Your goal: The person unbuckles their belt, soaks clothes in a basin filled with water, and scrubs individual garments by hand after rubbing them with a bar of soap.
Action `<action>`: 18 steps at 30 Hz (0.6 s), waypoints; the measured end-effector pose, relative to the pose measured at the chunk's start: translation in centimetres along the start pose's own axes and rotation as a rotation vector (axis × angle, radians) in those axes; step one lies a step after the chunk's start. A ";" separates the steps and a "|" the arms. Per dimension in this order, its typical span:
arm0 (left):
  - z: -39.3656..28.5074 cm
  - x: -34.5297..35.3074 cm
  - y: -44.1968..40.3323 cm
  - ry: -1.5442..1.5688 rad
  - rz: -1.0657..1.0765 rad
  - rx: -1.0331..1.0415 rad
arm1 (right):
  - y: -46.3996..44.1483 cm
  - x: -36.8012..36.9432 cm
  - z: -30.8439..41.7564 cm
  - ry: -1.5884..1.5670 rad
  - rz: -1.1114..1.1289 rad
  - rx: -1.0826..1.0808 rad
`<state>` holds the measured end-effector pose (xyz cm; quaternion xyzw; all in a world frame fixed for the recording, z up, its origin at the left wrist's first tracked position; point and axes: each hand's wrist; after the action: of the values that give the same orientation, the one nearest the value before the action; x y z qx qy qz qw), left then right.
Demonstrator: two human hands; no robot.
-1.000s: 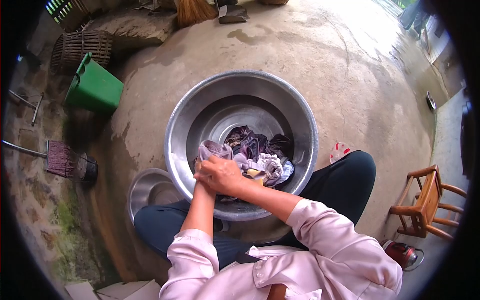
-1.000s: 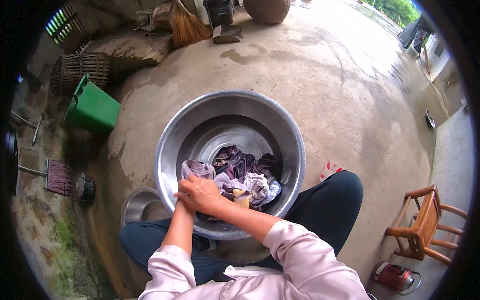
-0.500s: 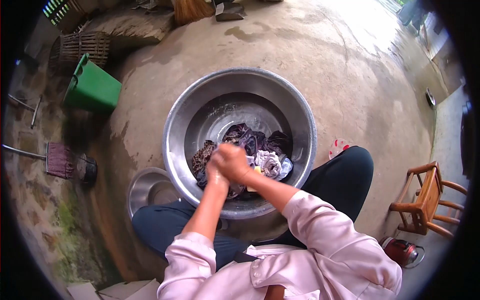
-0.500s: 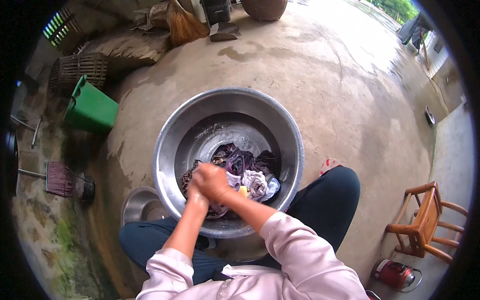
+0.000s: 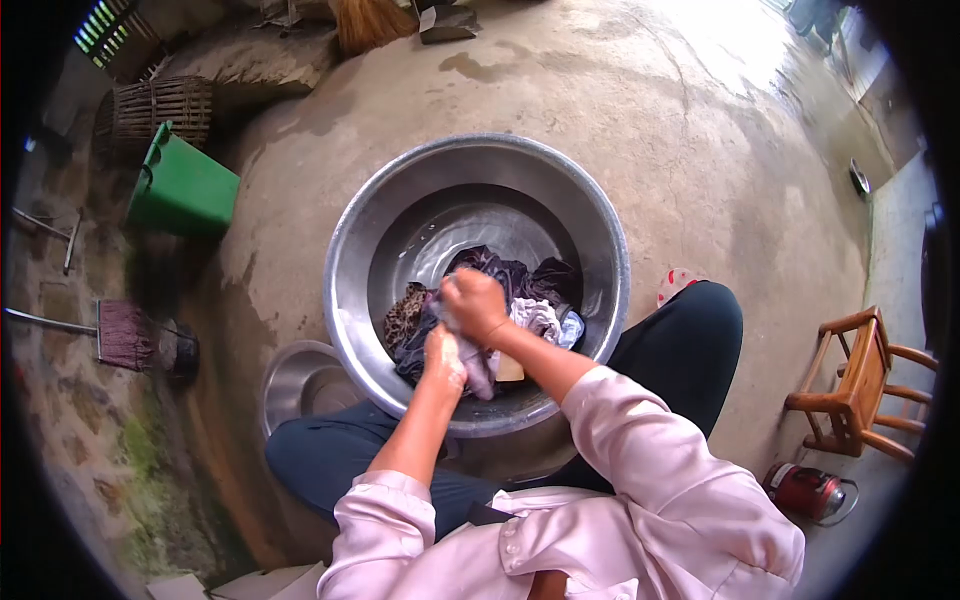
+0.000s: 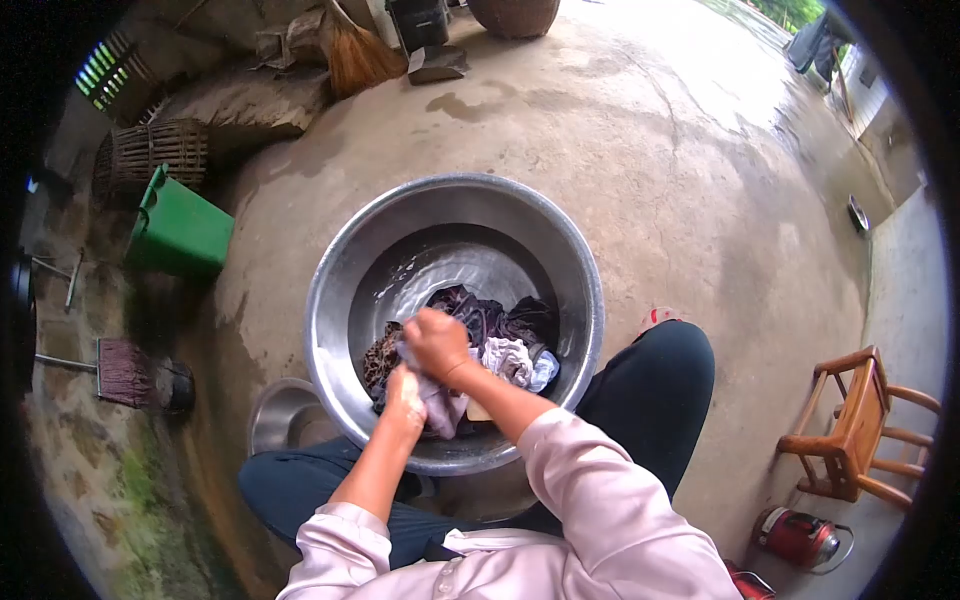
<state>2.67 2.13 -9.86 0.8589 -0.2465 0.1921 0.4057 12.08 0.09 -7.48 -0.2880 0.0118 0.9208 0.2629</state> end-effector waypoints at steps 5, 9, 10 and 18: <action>3.6 -6.9 -5.6 0.221 0.378 0.040 | 1.9 -0.2 2.9 0.035 0.170 -0.046; 1.8 2.7 -1.3 0.981 1.263 0.705 | 4.2 1.7 6.2 0.005 0.130 -0.236; 1.0 1.8 -0.5 0.718 0.822 0.643 | 3.4 2.0 5.0 0.046 0.126 -0.226; -0.1 -1.0 -1.1 -0.084 0.141 -0.026 | -1.9 -1.8 -3.3 0.174 0.046 0.229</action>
<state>2.46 3.13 -11.00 0.8415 -0.3255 0.1809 0.3915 16.00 0.29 -9.01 -0.3346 0.1459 0.8907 0.2710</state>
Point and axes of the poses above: each hand's wrist, its own y-axis away from the middle knuckle, its own x-axis out of the palm, z = x × y, and after that the axes turned 15 degrees about z, right-handed
